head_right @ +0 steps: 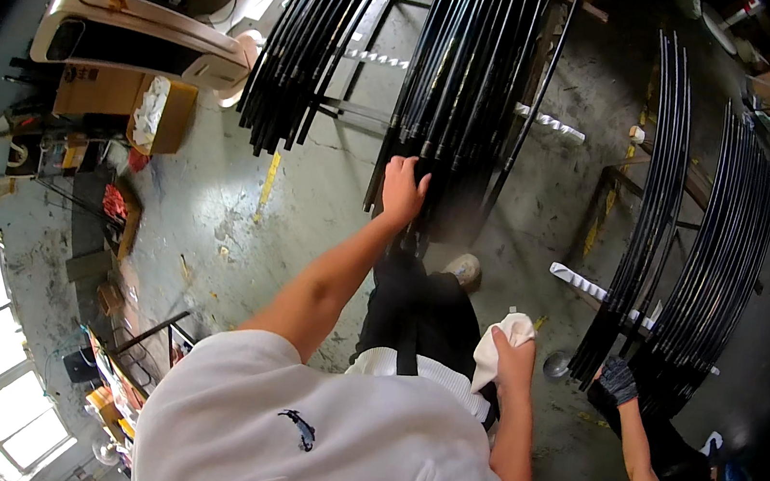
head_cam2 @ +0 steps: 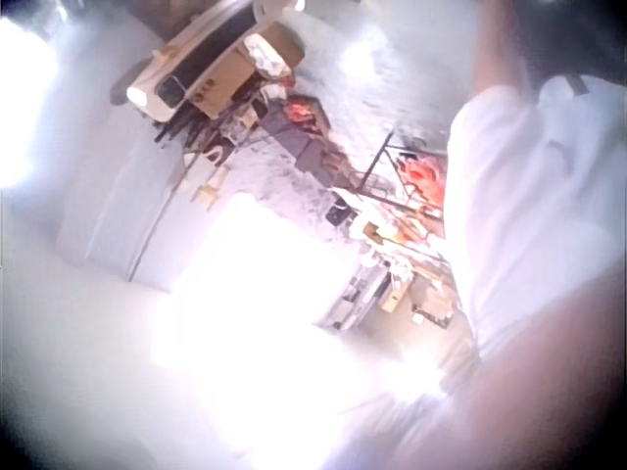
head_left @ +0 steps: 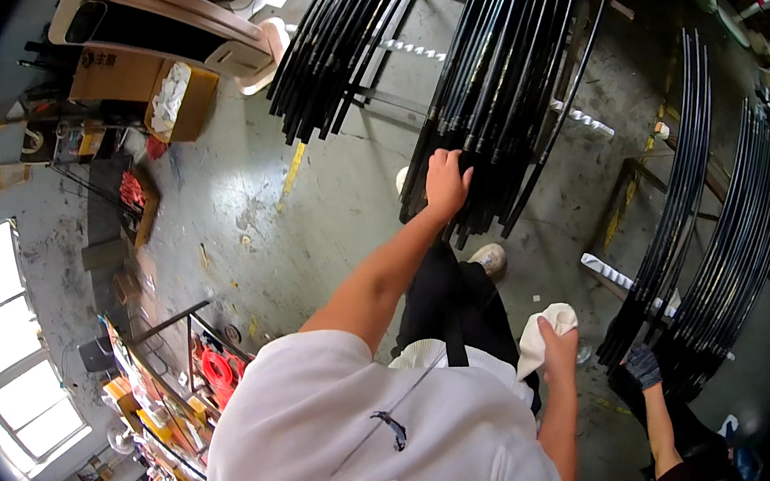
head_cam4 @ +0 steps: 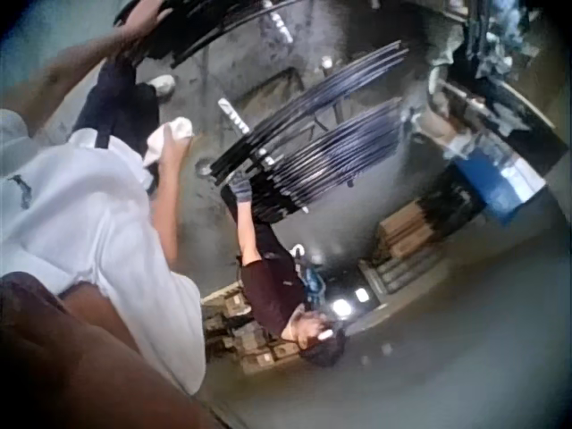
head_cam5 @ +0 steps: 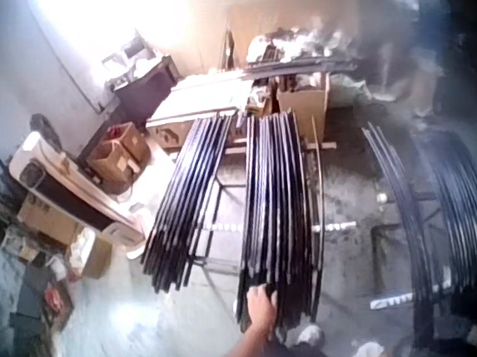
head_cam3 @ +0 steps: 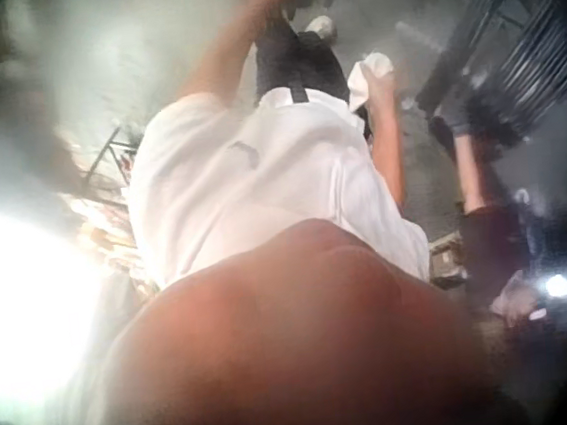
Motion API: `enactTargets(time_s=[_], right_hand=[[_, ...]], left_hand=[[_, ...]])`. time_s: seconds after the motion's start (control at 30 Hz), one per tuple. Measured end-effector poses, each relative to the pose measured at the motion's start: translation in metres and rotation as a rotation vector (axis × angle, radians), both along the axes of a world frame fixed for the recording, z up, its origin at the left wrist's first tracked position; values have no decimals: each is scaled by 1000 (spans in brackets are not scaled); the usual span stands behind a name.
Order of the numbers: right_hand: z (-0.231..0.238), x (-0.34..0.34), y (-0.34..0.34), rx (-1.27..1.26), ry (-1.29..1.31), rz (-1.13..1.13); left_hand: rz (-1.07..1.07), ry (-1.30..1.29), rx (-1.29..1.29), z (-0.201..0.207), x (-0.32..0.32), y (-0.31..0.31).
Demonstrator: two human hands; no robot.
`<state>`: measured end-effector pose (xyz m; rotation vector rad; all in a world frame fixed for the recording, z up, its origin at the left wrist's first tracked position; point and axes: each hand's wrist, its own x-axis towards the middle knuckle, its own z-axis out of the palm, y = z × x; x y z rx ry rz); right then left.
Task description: The person cleans long black poles by sliding a cloth along the length of each pole and then places them onto a storage rack.
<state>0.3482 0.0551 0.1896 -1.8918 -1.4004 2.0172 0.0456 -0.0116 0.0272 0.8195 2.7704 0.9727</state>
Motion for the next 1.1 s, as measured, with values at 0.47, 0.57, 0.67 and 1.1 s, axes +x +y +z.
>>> enactTargets(time_s=[0.47, 0.57, 0.67, 1.1], right_hand=[[-11, -22, 27, 59, -43, -46], [-16, -39, 25, 55, -28, -53], [-17, -57, 18, 6, -47, -20], [-9, -127, -6, -17, -123, 66]], left_hand=[[-22, -63, 120, -11, -37, -17], [-28, 21, 38, -7, -81, -37], [198, 146, -131, -21, -137, -63], [338, 24, -773, -77, -238, -101]])
